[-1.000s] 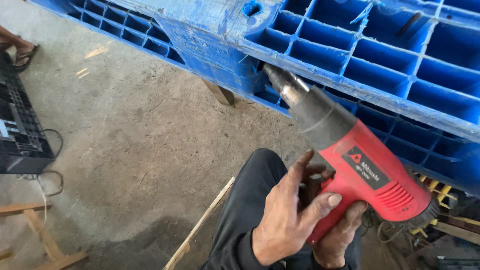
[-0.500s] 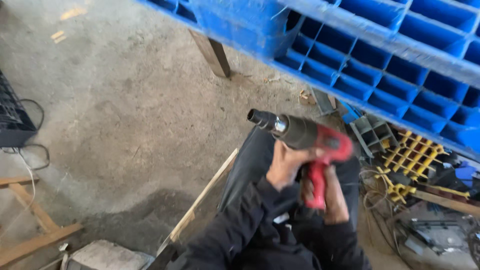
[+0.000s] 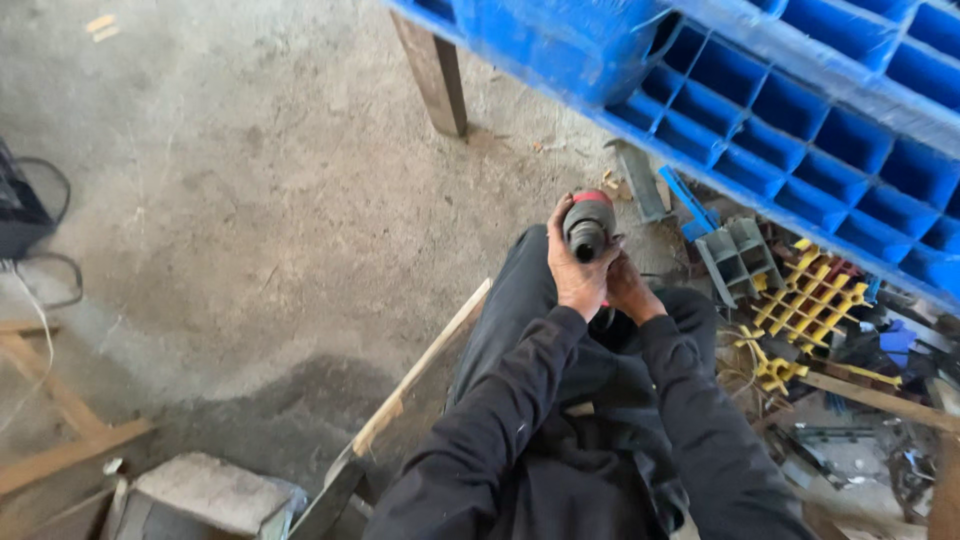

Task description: The person uses a soldering iron to melt and smooth a damaged area on a blue plastic crate. They then switch to a red heat gun to apply heat to the same spot, holding the crate steady with one hand while operating the tool with the other.

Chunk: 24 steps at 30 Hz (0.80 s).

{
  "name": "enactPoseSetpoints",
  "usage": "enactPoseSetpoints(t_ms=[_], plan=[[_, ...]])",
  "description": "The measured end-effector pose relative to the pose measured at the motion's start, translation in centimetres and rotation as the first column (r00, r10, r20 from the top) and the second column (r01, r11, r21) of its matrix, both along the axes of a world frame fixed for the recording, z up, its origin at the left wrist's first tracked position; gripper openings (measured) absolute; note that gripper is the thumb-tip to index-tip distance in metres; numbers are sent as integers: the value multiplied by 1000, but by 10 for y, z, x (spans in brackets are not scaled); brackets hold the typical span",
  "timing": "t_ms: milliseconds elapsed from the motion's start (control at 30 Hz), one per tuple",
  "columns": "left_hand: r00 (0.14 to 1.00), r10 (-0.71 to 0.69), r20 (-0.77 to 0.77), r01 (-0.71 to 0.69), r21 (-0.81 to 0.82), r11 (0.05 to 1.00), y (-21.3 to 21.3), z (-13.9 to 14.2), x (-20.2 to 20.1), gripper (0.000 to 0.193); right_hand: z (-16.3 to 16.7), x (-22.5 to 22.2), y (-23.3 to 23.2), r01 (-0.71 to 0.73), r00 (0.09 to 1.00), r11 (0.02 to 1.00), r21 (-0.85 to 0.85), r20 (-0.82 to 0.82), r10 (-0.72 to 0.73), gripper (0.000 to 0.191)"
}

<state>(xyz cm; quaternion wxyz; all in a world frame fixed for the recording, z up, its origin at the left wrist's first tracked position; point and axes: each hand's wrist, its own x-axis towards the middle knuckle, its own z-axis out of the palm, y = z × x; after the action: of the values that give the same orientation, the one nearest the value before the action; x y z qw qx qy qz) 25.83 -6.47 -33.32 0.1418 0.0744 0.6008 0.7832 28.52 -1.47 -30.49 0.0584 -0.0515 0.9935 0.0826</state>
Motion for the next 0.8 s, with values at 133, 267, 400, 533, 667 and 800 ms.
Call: enactPoseSetpoints(t_ms=[133,267,400,533,667,800], plan=[[998,10,-56,-17,-109,994,0,-4,10,93,-3,6,-5,38,960,857,-514,-220,-175,70],[999,-35,-38,33,-57,998,2,-9,27,89,-8,23,-9,73,970,988,-137,-222,-102,61],[989,-67,-132,64,-34,997,3,-11,42,90,-11,43,-10,119,963,977,176,-259,-70,58],[969,-158,-190,161,1,987,4,-7,50,86,-4,53,-6,97,789,342,-935,-137,-599,60],[940,-240,-242,249,4,969,5,-1,57,90,7,64,-9,55,729,219,-974,-111,-676,60],[929,-276,-248,291,24,956,10,3,63,93,16,73,-14,-119,675,-81,-990,-21,-738,69]])
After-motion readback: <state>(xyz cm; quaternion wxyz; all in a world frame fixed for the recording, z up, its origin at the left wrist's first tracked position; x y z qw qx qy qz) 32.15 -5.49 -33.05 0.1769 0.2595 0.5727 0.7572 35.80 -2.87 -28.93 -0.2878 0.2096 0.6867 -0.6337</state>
